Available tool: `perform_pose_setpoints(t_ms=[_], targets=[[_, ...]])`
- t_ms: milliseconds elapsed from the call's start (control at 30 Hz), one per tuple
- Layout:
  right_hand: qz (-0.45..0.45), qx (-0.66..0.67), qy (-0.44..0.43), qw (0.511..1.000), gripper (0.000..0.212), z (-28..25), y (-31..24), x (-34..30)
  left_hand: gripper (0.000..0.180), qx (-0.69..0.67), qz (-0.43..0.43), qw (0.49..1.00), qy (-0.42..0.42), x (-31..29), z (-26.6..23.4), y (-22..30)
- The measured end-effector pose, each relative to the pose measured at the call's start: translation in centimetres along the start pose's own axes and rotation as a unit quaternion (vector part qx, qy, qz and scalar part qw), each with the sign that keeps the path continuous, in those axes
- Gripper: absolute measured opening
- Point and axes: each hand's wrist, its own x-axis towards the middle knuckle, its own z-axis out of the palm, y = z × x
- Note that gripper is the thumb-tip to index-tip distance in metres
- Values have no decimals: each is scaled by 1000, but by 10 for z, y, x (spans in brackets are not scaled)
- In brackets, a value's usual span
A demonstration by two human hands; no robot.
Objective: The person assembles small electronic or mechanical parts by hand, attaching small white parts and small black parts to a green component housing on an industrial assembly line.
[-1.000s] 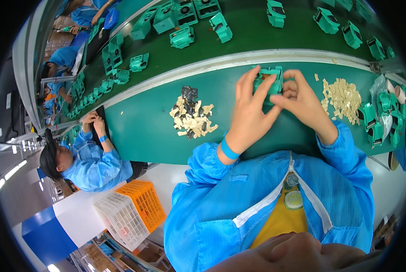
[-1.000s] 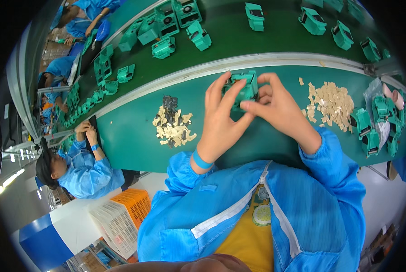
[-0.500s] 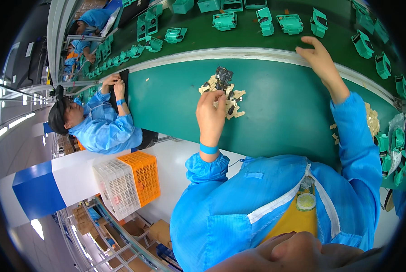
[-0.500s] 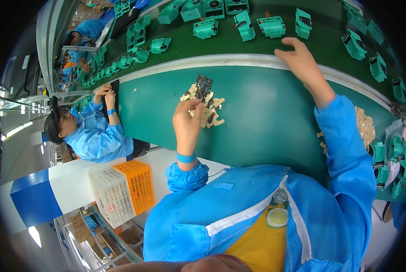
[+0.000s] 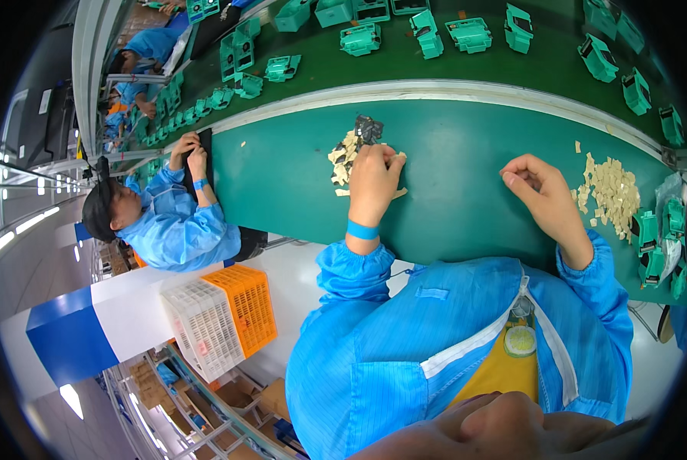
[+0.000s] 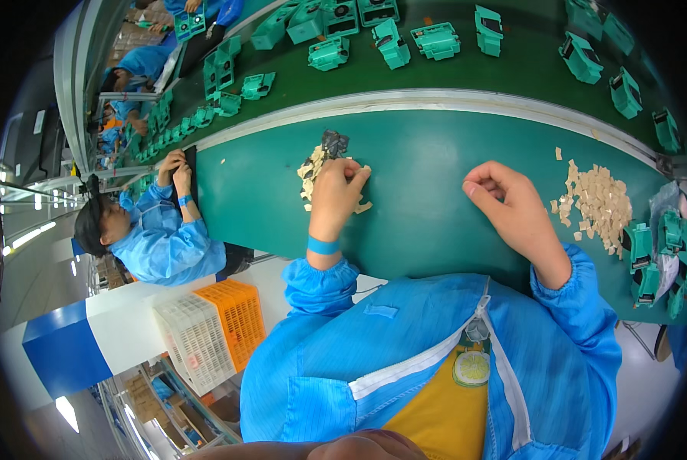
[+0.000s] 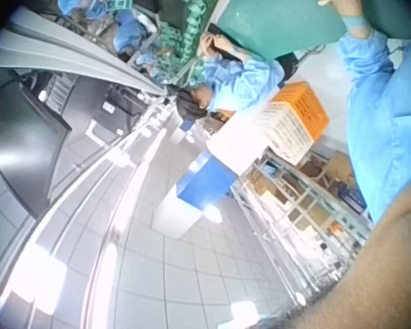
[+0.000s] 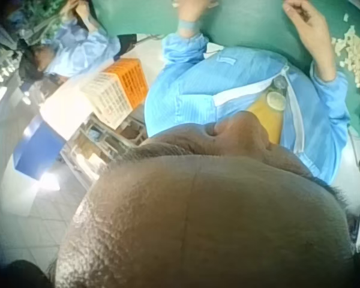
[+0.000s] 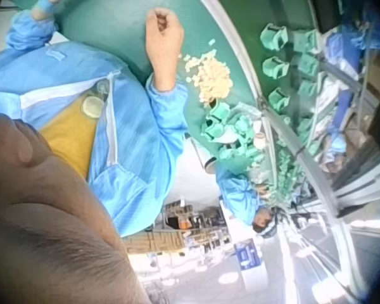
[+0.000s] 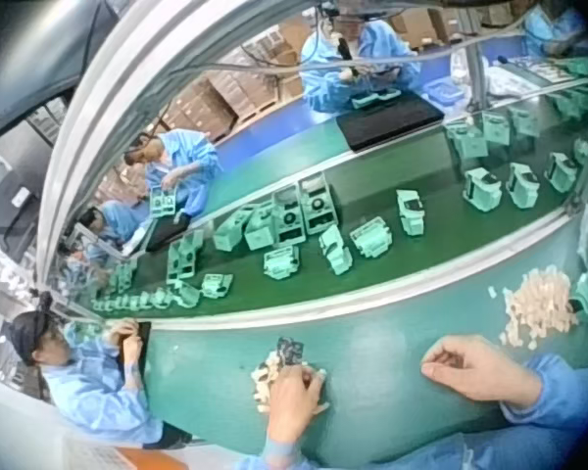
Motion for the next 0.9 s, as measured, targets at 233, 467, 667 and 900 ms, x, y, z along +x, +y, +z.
perform_pose_setpoints(t_ms=[233, 467, 667, 900], targets=[[-17, -4, -35, 999, 14, 12, 2, -6, 17, -174, -121, 976, -41, -4, -5, 0], [-14, 2, -76, 997, 14, 33, -1, -3, 10, -451, -183, 868, -101, -7, -11, 16], [-41, 175, -2, 984, 24, 44, 1, 5, 9, -574, -149, 782, -192, -25, 17, 78], [28, 194, 60, 979, 17, -13, 20, -28, 11, -227, 275, 934, -4, -19, 43, 150]])
